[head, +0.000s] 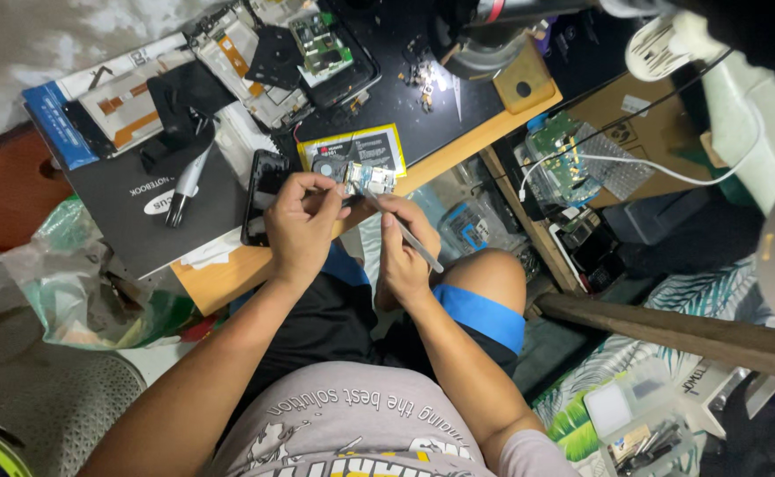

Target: The person disassembles a small electronic device, likely a mobile phone, using a plastic pry tool and a screwdriver. They remove the back cover, disconnect internal components, and manipulate the circuit board and battery.

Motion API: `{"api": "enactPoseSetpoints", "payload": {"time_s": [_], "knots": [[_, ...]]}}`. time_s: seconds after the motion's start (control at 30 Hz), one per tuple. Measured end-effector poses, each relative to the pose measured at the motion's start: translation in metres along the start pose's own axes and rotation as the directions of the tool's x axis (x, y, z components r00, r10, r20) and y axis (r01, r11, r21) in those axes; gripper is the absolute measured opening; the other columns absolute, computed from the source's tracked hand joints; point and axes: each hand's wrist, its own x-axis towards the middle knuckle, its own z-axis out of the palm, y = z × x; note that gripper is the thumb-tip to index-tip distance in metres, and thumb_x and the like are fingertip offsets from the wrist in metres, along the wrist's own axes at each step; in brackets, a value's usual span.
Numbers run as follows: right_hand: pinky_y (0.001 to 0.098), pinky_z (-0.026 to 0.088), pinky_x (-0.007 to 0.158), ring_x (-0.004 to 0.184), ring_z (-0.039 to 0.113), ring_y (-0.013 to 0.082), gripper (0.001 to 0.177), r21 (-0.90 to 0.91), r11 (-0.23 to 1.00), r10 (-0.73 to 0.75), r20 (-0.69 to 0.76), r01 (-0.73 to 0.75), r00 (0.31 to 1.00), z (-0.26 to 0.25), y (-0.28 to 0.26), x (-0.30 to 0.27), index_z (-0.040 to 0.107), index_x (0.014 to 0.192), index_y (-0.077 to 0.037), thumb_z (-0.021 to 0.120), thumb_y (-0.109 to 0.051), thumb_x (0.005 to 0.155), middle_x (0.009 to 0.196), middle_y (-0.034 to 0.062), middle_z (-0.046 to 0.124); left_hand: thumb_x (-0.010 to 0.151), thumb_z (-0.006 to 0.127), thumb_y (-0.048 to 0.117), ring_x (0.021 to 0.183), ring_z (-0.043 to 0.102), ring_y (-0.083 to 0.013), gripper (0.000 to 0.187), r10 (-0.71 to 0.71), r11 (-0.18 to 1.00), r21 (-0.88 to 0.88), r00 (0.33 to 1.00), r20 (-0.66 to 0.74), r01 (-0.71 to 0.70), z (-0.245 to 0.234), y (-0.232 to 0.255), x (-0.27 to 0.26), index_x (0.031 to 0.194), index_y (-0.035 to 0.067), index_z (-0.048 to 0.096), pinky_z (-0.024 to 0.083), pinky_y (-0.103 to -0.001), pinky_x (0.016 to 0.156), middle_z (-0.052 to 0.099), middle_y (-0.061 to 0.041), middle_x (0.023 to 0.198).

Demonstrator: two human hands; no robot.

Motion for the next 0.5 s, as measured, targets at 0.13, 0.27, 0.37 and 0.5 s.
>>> {"api": "enactPoseSetpoints", "payload": {"time_s": [0.13, 0.27, 0.37, 0.5], "knots": [[0.0327, 0.054, 0.1, 0.11, 0.069, 0.0222, 0.014, -0.013, 0.999, -0.029, -0.006, 0.029, 1.0, 0.0, 0.002, 0.0, 0.066, 0.115, 0.005, 0.059, -0.002, 0.105, 0.117, 0.0159, 0.071, 0.096, 0.071, -0.001, 0.082, 0.074, -0.0112, 0.01, 0.039, 0.995, -0.089, 0.999, 0.015, -0.037, 0.001, -0.005, 0.0, 0.101, -0.001, 0.063, 0.064, -0.025, 0.072, 0.075, -0.006, 0.093], [0.0323, 0.054, 0.1, 0.108, 0.069, 0.0223, 0.014, 0.054, 0.997, -0.052, 0.009, 0.051, 0.999, 0.0, 0.001, 0.002, 0.065, 0.114, 0.004, 0.056, -0.001, 0.105, 0.116, 0.0156, 0.07, 0.095, 0.071, -0.002, 0.08, 0.076, -0.0123, 0.011, 0.034, 0.998, -0.058, 0.999, 0.022, -0.033, 0.0, -0.006, -0.001, 0.099, -0.001, 0.062, 0.064, -0.025, 0.071, 0.076, -0.008, 0.092], [0.0324, 0.054, 0.099, 0.108, 0.069, 0.023, 0.014, 0.032, 0.994, -0.101, 0.02, 0.1, 0.995, -0.002, -0.002, 0.004, 0.065, 0.114, 0.005, 0.057, -0.001, 0.104, 0.115, 0.0167, 0.071, 0.095, 0.07, -0.004, 0.081, 0.077, -0.013, 0.01, 0.061, 0.998, -0.022, 0.998, 0.024, -0.061, -0.001, -0.001, -0.003, 0.098, 0.0, 0.062, 0.064, -0.025, 0.072, 0.076, -0.009, 0.092], [0.033, 0.054, 0.098, 0.107, 0.068, 0.0235, 0.014, 0.084, 0.994, -0.079, 0.052, 0.074, 0.996, -0.002, -0.004, 0.005, 0.065, 0.114, 0.005, 0.058, -0.002, 0.105, 0.115, 0.0175, 0.07, 0.094, 0.07, -0.004, 0.081, 0.078, -0.0137, 0.01, 0.076, 0.996, 0.042, 0.997, 0.02, -0.077, -0.001, 0.005, -0.004, 0.098, -0.001, 0.061, 0.062, -0.024, 0.07, 0.078, -0.009, 0.092]]}}
